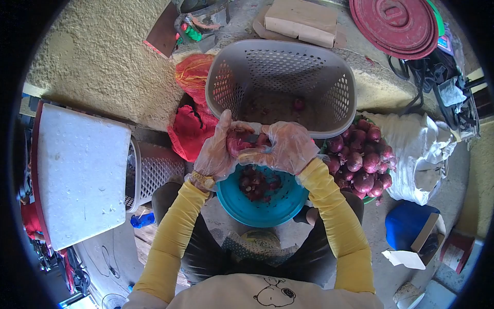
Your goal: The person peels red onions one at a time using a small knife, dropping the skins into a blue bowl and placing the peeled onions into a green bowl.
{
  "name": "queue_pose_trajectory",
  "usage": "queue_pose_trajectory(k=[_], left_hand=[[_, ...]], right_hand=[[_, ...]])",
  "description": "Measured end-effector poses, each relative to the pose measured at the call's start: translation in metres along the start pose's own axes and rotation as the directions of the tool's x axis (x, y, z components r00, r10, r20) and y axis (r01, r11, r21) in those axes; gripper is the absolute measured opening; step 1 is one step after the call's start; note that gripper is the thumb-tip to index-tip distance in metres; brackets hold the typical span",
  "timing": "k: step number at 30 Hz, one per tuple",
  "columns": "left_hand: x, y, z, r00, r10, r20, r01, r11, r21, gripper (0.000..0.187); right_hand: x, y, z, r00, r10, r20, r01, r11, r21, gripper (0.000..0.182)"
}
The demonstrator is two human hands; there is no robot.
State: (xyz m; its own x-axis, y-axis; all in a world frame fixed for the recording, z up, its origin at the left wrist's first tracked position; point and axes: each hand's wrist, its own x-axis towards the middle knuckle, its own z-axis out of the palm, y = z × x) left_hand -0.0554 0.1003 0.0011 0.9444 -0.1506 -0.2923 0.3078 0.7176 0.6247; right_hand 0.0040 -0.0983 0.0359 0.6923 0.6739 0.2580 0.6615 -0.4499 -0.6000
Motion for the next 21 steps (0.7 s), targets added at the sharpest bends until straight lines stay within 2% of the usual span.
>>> queue_pose_trajectory(k=[4,6,10,12,16,18,19,21], left_hand=[[-0.003,0.003,0.005,1.0,0.012,-0.016,-0.011,0.999,0.031,0.067],[-0.002,0.002,0.005,1.0,0.023,-0.019,-0.021,0.997,0.069,0.066],[0.0,0.0,-0.001,1.0,-0.004,-0.022,0.004,0.999,0.041,0.066],[0.0,-0.001,-0.002,0.999,-0.025,-0.03,0.026,0.999,0.027,0.066],[0.001,-0.002,-0.009,0.999,-0.014,-0.033,0.014,1.0,0.012,0.067],[0.001,-0.002,-0.008,1.0,-0.014,-0.021,0.014,1.0,0.006,0.067],[0.003,-0.003,-0.006,0.999,-0.004,-0.045,0.005,1.0,0.019,0.067],[0.002,-0.002,-0.003,0.998,0.005,-0.068,-0.003,0.999,0.032,0.067]], right_hand=[[0.003,-0.005,-0.003,0.996,0.045,0.078,-0.045,0.999,0.002,0.068],[0.002,0.002,0.001,0.987,0.093,0.127,-0.108,0.987,0.119,0.063],[0.001,0.002,0.002,0.987,0.081,0.142,-0.093,0.993,0.078,0.06],[-0.001,0.004,0.007,0.998,-0.015,0.068,0.018,0.999,-0.046,0.061],[-0.001,0.003,0.002,0.988,-0.073,0.133,0.088,0.991,-0.105,0.064],[-0.002,0.005,0.002,0.993,-0.114,0.038,0.118,0.986,-0.118,0.071],[-0.003,0.006,0.003,0.993,-0.114,0.039,0.118,0.986,-0.118,0.071],[-0.002,0.008,0.005,1.0,-0.009,-0.023,0.005,0.988,-0.152,0.078]])
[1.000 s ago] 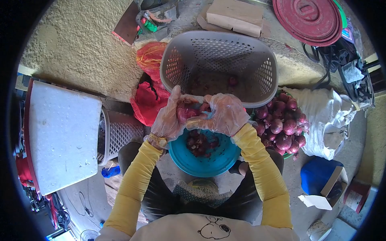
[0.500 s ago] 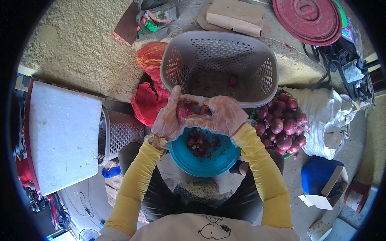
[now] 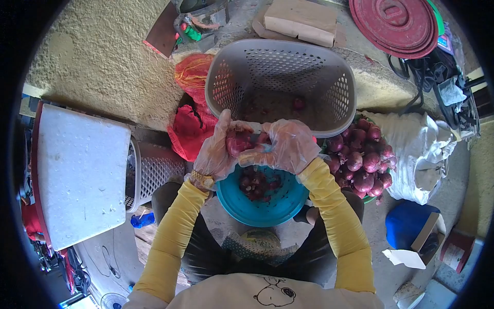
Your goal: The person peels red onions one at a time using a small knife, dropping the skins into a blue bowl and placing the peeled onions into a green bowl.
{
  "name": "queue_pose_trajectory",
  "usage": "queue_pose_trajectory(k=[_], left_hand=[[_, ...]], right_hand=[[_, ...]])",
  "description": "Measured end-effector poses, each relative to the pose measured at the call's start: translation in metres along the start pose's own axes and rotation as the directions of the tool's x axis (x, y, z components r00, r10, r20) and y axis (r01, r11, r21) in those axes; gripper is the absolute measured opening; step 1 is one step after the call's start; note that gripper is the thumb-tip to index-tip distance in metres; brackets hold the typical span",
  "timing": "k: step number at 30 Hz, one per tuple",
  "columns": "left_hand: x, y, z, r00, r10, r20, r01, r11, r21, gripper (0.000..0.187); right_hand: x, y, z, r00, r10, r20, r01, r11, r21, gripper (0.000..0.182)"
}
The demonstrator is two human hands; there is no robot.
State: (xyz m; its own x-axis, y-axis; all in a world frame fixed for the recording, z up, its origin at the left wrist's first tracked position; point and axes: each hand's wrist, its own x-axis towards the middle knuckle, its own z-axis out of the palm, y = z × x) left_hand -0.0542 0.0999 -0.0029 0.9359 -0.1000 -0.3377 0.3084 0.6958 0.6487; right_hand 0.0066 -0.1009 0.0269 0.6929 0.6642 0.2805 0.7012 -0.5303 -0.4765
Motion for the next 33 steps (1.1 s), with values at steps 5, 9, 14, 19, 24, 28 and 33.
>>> queue_pose_trajectory(k=[5,9,14,19,24,28,33], left_hand=[[0.001,-0.002,0.0,0.996,-0.014,0.09,0.014,1.0,-0.004,0.07],[-0.002,0.001,0.001,0.992,-0.03,0.123,0.031,0.999,-0.008,0.071],[-0.001,0.001,0.001,0.998,-0.046,0.051,0.045,0.999,0.007,0.071],[-0.005,0.003,0.007,0.999,-0.011,-0.031,0.015,0.995,0.103,0.069],[-0.001,0.002,-0.005,0.999,-0.042,0.033,0.038,0.993,0.114,0.067],[-0.001,0.0,-0.004,0.999,-0.029,0.016,0.028,0.999,0.034,0.067],[-0.009,0.011,0.009,0.994,-0.022,-0.103,0.023,1.0,0.001,0.067]], right_hand=[[0.001,0.001,-0.003,0.998,0.027,0.055,-0.03,0.998,0.048,0.084],[0.001,0.0,-0.003,0.997,0.039,0.07,-0.046,0.994,0.095,0.082],[0.0,0.001,0.0,0.994,0.047,0.099,-0.06,0.99,0.128,0.074],[0.0,0.0,-0.001,0.985,0.063,0.16,-0.079,0.992,0.095,0.068],[0.0,0.002,0.006,0.998,-0.022,0.067,0.011,0.987,0.158,0.061],[-0.002,0.001,0.009,0.994,0.001,0.11,-0.015,0.993,0.121,0.062],[-0.001,-0.015,-0.006,0.954,-0.117,0.275,0.094,0.991,0.096,0.061]])
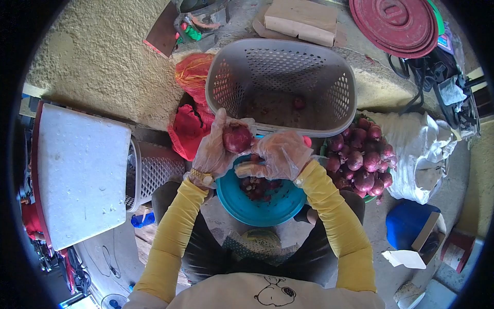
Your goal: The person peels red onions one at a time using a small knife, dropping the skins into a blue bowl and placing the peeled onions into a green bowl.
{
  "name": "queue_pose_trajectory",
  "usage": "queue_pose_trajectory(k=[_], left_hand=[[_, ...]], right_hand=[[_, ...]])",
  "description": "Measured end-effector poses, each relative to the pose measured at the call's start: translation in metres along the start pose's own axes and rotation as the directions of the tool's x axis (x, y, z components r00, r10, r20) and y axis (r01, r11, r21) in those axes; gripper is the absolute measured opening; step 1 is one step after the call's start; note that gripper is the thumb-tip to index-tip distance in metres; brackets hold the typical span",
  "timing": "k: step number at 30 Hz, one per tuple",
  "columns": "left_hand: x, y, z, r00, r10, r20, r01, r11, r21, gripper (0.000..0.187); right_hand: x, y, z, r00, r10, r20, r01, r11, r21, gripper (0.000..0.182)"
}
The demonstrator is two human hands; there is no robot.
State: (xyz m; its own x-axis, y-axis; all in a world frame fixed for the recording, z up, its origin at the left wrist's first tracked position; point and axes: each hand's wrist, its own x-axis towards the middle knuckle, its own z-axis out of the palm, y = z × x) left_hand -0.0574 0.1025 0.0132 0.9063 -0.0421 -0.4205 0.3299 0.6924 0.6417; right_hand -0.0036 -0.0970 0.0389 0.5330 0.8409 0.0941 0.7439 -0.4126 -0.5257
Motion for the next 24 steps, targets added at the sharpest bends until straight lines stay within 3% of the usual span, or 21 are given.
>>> queue_pose_trajectory(k=[2,7,9,10,13,16,18,19,21,24], left_hand=[[0.0,0.001,-0.004,0.997,0.019,0.069,-0.018,1.0,-0.014,0.068],[0.003,-0.003,-0.009,0.999,0.028,0.044,-0.027,0.999,-0.027,0.069],[0.005,-0.004,-0.01,0.996,0.047,0.07,-0.046,0.999,-0.027,0.069],[0.005,-0.004,-0.007,0.997,0.024,0.078,-0.016,0.995,-0.094,0.068],[0.007,-0.006,-0.006,0.997,0.022,0.068,-0.011,0.989,-0.146,0.067],[0.005,-0.006,-0.002,0.998,0.019,0.057,-0.012,0.992,-0.126,0.066],[0.004,-0.006,-0.002,0.998,-0.008,0.066,0.016,0.993,-0.12,0.066],[0.005,-0.008,-0.003,0.994,-0.016,0.11,0.031,0.991,-0.13,0.066],[0.005,-0.007,-0.001,0.988,-0.024,0.155,0.046,0.989,-0.139,0.066],[0.002,-0.005,0.004,0.976,-0.037,0.212,0.057,0.994,-0.088,0.066]], right_hand=[[-0.003,0.004,0.001,1.0,-0.021,-0.009,0.021,0.999,-0.025,0.06],[-0.001,0.011,0.006,0.991,-0.018,-0.132,0.017,1.0,-0.009,0.062],[-0.001,0.017,0.006,0.995,0.099,0.023,-0.098,0.994,-0.039,0.063],[-0.002,0.017,0.007,0.995,0.1,0.023,-0.099,0.994,-0.039,0.063],[-0.003,0.017,0.006,0.993,-0.008,-0.115,0.005,1.0,-0.025,0.064],[0.0,0.013,0.003,0.992,0.053,-0.114,-0.053,0.999,0.009,0.07],[0.001,0.012,0.005,0.962,0.154,-0.226,-0.168,0.985,-0.043,0.079],[0.002,0.01,0.003,0.961,0.157,-0.226,-0.171,0.984,-0.043,0.079],[0.004,0.008,-0.001,0.938,0.304,-0.165,-0.297,0.953,0.068,0.086],[0.004,0.011,0.0,0.948,0.284,-0.147,-0.268,0.956,0.115,0.086]])
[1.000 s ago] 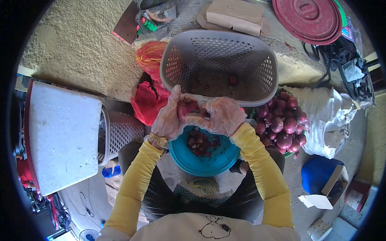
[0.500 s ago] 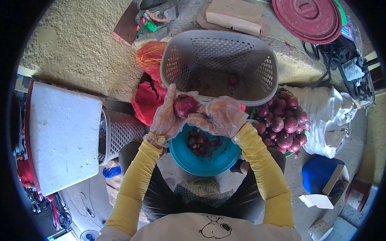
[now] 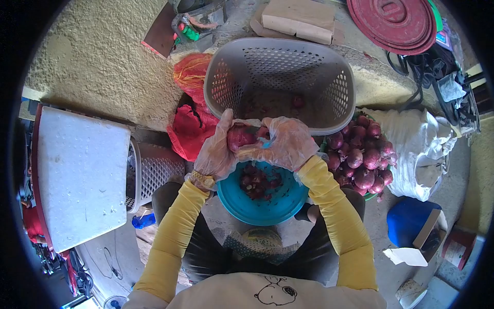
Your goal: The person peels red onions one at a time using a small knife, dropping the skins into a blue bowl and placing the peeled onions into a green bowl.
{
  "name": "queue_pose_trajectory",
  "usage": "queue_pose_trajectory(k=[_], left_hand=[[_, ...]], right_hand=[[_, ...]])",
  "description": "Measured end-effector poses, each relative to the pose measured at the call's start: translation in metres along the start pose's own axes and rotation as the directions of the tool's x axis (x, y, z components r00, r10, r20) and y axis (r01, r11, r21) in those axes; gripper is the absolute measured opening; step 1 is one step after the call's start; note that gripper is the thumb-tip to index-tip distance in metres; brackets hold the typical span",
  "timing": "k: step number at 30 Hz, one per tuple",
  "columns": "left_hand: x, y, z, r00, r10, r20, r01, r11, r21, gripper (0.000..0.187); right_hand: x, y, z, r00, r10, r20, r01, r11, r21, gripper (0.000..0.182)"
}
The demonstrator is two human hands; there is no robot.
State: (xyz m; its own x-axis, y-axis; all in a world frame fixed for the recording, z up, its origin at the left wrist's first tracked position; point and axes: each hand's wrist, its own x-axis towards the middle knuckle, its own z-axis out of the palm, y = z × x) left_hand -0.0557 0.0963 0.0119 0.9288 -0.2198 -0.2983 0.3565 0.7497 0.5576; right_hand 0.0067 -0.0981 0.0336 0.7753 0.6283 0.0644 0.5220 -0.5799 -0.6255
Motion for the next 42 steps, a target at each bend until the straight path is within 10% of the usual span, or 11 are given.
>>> queue_pose_trajectory(k=[30,36,38,42], left_hand=[[-0.005,-0.002,-0.008,0.999,-0.038,0.006,0.039,0.996,-0.081,0.06],[-0.006,-0.007,-0.019,0.942,0.324,0.083,-0.299,0.706,0.642,0.056],[-0.004,0.003,-0.006,0.957,0.076,-0.279,-0.089,0.995,-0.034,0.054],[0.0,0.002,-0.019,0.961,0.069,-0.267,-0.088,0.994,-0.061,0.05]], right_hand=[[-0.002,0.004,0.013,0.99,-0.131,0.044,0.135,0.986,-0.101,0.049],[-0.005,-0.005,0.011,0.944,-0.284,0.165,0.301,0.95,-0.086,0.057],[-0.006,-0.007,0.011,0.931,-0.25,0.266,0.288,0.95,-0.117,0.059],[-0.011,-0.005,0.018,0.919,-0.23,0.319,0.294,0.941,-0.168,0.062]])
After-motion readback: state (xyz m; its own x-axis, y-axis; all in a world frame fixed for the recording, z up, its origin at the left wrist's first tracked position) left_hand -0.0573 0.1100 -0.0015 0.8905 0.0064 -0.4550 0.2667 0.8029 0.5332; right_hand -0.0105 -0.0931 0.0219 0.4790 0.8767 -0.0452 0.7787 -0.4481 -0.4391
